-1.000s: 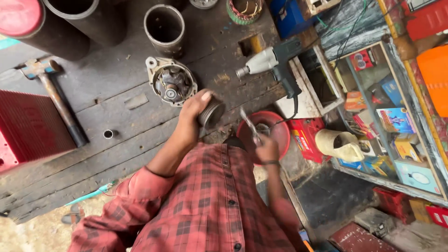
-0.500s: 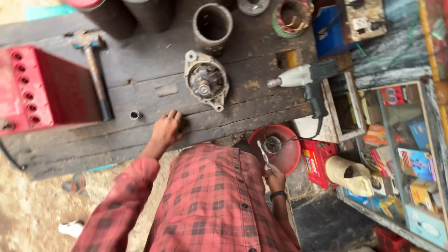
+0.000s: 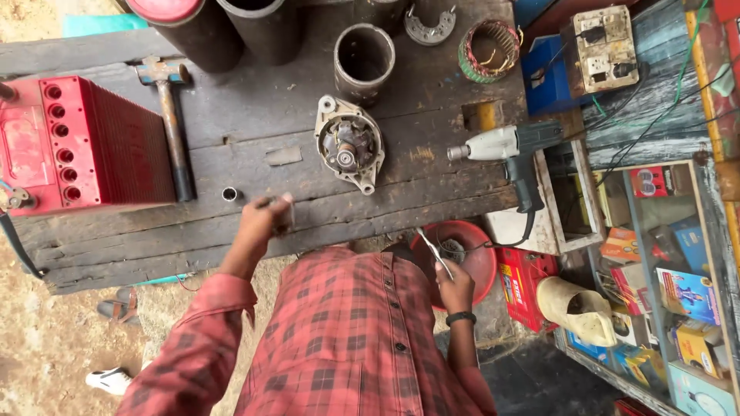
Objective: Disassembling, cleaning, and inspecting a motorcycle alternator assembly on a workshop workbench using various hand tools.
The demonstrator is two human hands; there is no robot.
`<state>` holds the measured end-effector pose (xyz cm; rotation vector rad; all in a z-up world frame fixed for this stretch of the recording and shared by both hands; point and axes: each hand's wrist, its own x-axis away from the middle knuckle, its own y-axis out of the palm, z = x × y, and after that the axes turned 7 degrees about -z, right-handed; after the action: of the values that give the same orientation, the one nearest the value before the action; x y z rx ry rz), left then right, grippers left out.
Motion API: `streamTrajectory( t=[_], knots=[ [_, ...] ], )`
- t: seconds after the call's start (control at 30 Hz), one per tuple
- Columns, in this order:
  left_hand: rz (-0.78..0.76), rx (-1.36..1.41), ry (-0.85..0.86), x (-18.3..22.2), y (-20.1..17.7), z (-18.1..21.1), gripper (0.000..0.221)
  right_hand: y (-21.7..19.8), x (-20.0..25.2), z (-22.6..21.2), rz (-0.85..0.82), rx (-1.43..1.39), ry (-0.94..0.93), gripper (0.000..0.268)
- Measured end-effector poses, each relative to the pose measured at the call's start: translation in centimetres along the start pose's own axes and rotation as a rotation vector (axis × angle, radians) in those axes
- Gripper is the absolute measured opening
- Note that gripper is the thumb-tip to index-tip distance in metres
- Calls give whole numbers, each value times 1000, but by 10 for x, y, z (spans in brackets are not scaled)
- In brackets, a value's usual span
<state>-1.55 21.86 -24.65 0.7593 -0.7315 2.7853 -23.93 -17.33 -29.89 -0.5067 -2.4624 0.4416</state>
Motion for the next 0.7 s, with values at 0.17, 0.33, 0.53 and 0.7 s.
streamTrajectory(
  t=[0.17,0.33,0.53,0.7],
  knots=[
    [-547,1097,-97,34,-1,29,62,-26,24,-34,-157,-15,-81,30],
    [-768,1606,48,67,23,78,58,-70,69,-139,-720,-340,-349,26],
    [-604,1615,-201,108,39,160,61,-75,98,-223,-378,100,-643,32],
    [-551,1695,-213,108,62,153,51,-80,103,-254,-477,-71,-506,30]
  ],
)
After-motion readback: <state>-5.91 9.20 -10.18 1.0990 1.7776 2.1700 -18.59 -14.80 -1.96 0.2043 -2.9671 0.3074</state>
